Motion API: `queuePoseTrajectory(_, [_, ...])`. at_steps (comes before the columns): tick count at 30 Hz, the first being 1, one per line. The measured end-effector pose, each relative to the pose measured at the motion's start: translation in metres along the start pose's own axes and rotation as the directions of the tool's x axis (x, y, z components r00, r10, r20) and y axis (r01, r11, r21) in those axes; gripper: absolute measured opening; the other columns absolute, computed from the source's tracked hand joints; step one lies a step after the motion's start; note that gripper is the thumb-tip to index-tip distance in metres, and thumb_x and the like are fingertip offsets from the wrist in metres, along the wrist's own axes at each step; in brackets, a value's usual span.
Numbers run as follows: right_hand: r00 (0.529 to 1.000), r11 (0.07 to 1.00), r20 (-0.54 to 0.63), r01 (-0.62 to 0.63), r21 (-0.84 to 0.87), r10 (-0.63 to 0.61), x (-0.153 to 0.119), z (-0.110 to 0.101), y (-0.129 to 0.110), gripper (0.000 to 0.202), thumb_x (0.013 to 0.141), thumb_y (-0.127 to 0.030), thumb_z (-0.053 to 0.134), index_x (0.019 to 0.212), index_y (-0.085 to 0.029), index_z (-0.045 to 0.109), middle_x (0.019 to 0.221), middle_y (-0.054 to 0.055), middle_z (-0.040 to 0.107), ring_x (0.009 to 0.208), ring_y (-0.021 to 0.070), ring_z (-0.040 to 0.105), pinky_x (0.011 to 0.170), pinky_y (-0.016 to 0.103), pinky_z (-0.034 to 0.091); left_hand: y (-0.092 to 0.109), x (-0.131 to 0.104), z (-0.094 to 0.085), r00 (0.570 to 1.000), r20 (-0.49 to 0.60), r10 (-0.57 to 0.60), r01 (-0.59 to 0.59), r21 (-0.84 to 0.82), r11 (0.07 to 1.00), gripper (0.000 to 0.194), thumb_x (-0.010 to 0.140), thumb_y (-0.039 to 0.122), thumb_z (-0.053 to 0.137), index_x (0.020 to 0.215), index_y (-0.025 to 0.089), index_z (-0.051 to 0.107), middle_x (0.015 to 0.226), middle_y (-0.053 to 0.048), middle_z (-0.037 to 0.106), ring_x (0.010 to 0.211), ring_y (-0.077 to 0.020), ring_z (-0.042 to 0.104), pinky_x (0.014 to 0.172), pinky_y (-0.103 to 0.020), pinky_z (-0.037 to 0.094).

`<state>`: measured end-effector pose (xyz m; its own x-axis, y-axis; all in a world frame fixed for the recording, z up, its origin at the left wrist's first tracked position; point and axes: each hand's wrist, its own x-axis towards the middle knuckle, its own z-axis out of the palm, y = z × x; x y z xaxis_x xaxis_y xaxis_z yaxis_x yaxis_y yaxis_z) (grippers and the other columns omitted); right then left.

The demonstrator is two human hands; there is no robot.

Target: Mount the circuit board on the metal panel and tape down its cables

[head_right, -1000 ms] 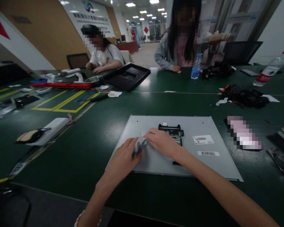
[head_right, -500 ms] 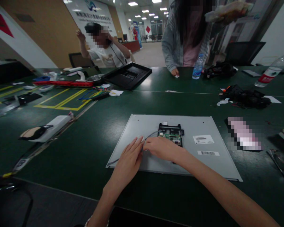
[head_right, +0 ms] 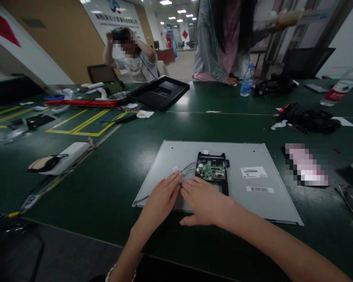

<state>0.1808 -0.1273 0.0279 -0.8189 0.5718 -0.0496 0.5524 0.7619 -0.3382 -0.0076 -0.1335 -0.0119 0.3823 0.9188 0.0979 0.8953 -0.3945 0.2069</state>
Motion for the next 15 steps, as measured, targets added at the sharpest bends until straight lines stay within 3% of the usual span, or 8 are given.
queuePoseTrajectory(3, [0.996, 0.996, 0.054, -0.077, 0.040, 0.075, -0.006, 0.005, -0.012, 0.095, 0.080, -0.066, 0.053, 0.141, 0.006, 0.037, 0.147, 0.027, 0.034, 0.138, 0.0337, 0.033, 0.116, 0.043, 0.018, 0.003, 0.004, 0.003, 0.997, -0.051, -0.062, 0.062, -0.012, 0.998, 0.042, 0.096, 0.021, 0.039, 0.136, 0.014, 0.045, 0.137, -0.013, 0.053, 0.123, -0.0222, 0.053, 0.106, -0.042, 0.040])
queuePoseTrajectory(8, [0.986, 0.990, 0.088, -0.143, 0.013, 0.141, -0.009, 0.011, -0.027, 0.100, 0.077, -0.064, 0.058, 0.143, 0.006, 0.032, 0.151, 0.028, 0.022, 0.141, 0.0349, 0.023, 0.117, 0.044, 0.012, 0.010, 0.012, 0.003, 0.990, -0.070, -0.124, 0.128, 0.055, 0.990, 0.046, 0.091, 0.015, 0.043, 0.137, 0.011, 0.040, 0.125, -0.015, 0.062, 0.105, -0.0241, 0.064, 0.100, -0.041, 0.044])
queuePoseTrajectory(15, [0.988, 0.991, 0.072, -0.133, -0.021, 0.134, -0.010, 0.013, -0.034, 0.095, 0.075, -0.057, 0.065, 0.140, 0.007, 0.038, 0.148, 0.031, 0.028, 0.137, 0.0403, 0.029, 0.113, 0.050, 0.024, 0.016, 0.018, 0.003, 0.983, -0.097, -0.158, 0.166, 0.075, 0.983, 0.045, 0.091, 0.022, 0.049, 0.133, 0.010, 0.043, 0.117, -0.018, 0.064, 0.107, -0.0285, 0.062, 0.091, -0.041, 0.049])
